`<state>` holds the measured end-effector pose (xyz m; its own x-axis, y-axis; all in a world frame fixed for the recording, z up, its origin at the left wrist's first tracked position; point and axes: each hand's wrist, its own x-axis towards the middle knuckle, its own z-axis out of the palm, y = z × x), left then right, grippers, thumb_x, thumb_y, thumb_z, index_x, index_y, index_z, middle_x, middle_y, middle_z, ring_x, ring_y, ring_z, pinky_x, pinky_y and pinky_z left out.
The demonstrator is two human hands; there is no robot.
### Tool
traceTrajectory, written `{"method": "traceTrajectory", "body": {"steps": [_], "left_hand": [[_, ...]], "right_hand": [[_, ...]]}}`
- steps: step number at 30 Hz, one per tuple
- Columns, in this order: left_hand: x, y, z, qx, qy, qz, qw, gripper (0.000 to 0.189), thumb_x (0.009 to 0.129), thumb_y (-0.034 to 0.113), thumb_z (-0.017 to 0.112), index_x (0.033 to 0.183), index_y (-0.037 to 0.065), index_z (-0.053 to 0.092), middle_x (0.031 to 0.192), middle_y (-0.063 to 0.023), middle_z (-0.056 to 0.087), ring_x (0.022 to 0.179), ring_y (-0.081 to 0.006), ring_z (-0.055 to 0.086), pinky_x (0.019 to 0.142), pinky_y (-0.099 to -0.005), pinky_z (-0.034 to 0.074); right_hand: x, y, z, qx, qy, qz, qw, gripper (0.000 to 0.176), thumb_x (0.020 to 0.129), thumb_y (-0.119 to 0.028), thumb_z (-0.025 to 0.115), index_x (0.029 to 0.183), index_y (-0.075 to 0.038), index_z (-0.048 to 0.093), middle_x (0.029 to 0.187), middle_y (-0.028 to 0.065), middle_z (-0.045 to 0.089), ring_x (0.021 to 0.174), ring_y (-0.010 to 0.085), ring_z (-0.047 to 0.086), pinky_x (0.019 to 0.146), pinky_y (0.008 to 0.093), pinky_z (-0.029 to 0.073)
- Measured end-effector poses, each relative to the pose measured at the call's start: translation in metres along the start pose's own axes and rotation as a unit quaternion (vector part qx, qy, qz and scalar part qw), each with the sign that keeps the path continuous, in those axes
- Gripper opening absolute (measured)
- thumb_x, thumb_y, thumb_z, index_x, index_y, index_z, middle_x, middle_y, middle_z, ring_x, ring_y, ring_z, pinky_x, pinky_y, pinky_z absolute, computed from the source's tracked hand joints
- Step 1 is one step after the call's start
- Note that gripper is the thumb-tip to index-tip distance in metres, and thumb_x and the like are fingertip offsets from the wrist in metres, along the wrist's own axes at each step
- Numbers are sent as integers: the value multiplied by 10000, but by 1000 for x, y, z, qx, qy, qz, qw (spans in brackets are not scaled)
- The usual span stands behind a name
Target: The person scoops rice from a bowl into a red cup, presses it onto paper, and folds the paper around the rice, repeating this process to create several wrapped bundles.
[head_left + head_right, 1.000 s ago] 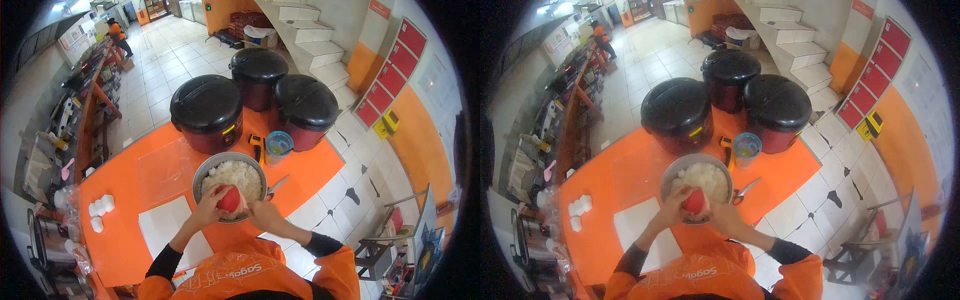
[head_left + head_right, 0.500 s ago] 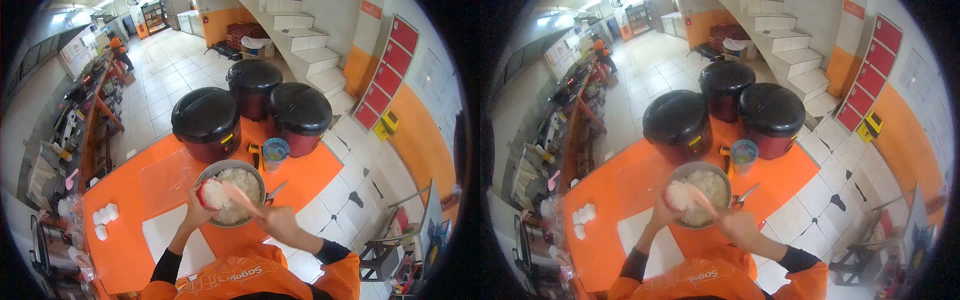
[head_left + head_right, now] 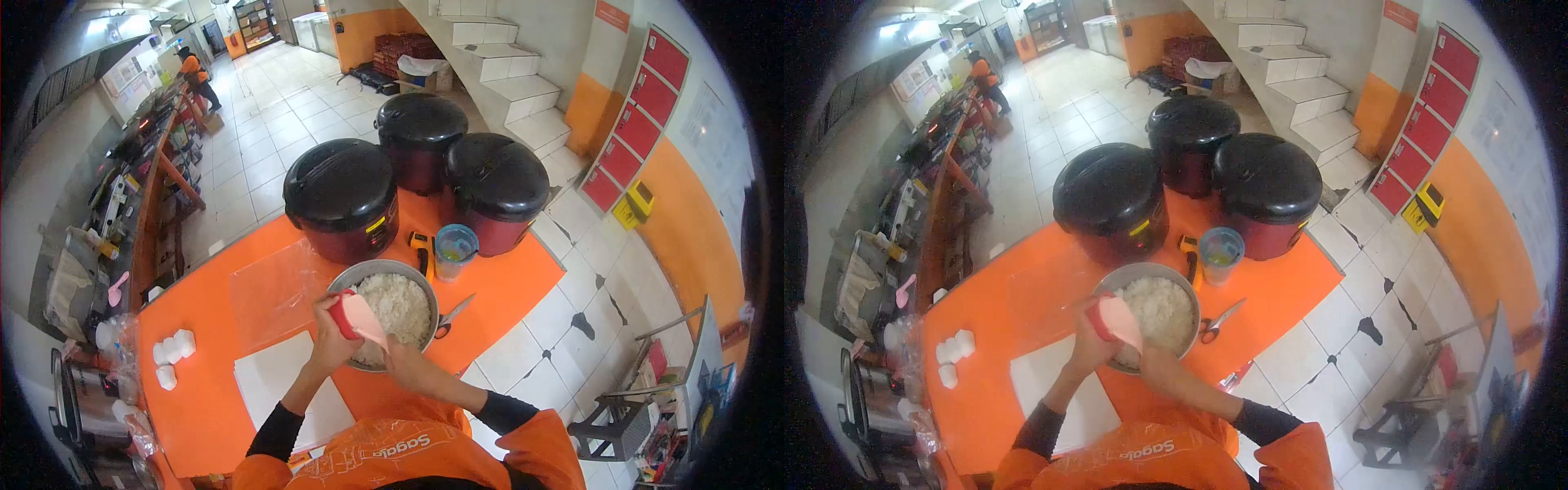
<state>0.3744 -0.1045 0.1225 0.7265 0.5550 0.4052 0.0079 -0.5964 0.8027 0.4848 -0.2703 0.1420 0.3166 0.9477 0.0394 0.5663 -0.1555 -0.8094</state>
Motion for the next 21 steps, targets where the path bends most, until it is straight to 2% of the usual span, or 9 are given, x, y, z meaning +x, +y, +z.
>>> {"method": "traceTrajectory", "body": {"steps": [2, 5, 7, 9, 11, 13, 16, 20, 21], "left_hand": [[2, 8, -3, -30, 28, -31, 999, 947, 537, -17, 789, 1310, 36, 244, 1314, -186, 323, 1268, -343, 357, 1059, -440, 326], [-1, 7, -5, -35, 89, -21, 995, 994, 563, 7, 797, 1374, 22, 223, 1370, -195, 295, 1276, -352, 350, 1062, -437, 321], [-5, 5, 1, -5, 120, -10, 993, 1001, 587, 26, 799, 1395, 12, 207, 1395, -207, 277, 1285, -364, 338, 1068, -441, 310], [-10, 6, 13, 47, 135, -16, 990, 991, 614, 41, 795, 1399, 1, 192, 1407, -225, 260, 1295, -382, 320, 1079, -453, 291], [-21, 7, 19, 53, 126, -11, 991, 971, 629, 33, 783, 1395, -13, 189, 1396, -238, 260, 1300, -399, 304, 1087, -467, 272], [-27, 3, 21, 51, 102, -29, 993, 953, 647, 29, 775, 1394, -22, 185, 1385, -248, 262, 1301, -412, 294, 1091, -480, 257], [-37, -9, 21, 54, 72, -45, 995, 928, 669, 30, 772, 1388, -26, 189, 1370, -251, 268, 1292, -416, 299, 1087, -490, 256], [-18, -7, 11, 69, 96, 79, 990, 873, 678, 33, 776, 1356, -19, 229, 1358, -245, 275, 1276, -405, 322, 1068, -489, 296], [-15, -4, 6, 60, 94, 107, 988, 855, 680, 32, 775, 1345, -18, 240, 1356, -245, 276, 1273, -404, 326, 1063, -489, 305]], "right_hand": [[13, 17, -7, 66, 115, -210, 969, 214, 932, -130, 475, 1081, 17, 517, 733, 236, 604, 640, 371, 591, 577, 437, 463], [13, 14, -54, 103, 36, 6, 994, 208, 940, -143, 475, 1049, 27, 525, 722, 227, 580, 639, 309, 574, 589, 423, 449], [6, 14, -42, 112, -19, 37, 993, 208, 945, -143, 463, 1036, 32, 528, 745, 230, 575, 678, 278, 575, 627, 417, 451], [-7, 11, -19, 125, -30, 48, 991, 213, 946, -144, 452, 1029, 37, 527, 764, 233, 572, 706, 264, 576, 651, 416, 452], [-12, 3, 10, 148, 5, 34, 988, 223, 944, -147, 443, 1030, 42, 524, 779, 237, 573, 723, 267, 578, 664, 419, 452], [-15, -27, 3, 199, 32, 20, 979, 232, 943, -158, 446, 1020, 47, 521, 759, 223, 567, 712, 265, 575, 652, 422, 451], [-12, -34, -3, 183, -5, 42, 982, 240, 941, -163, 446, 1029, 47, 521, 765, 219, 571, 717, 282, 577, 661, 435, 450], [4, -18, -47, 120, -98, 35, 987, 227, 930, -130, 433, 1045, 46, 521, 808, 253, 597, 741, 330, 602, 671, 457, 446], [10, -18, -63, 117, -94, 53, 987, 225, 925, -119, 432, 1053, 43, 522, 815, 260, 602, 744, 338, 607, 674, 459, 450]]}}
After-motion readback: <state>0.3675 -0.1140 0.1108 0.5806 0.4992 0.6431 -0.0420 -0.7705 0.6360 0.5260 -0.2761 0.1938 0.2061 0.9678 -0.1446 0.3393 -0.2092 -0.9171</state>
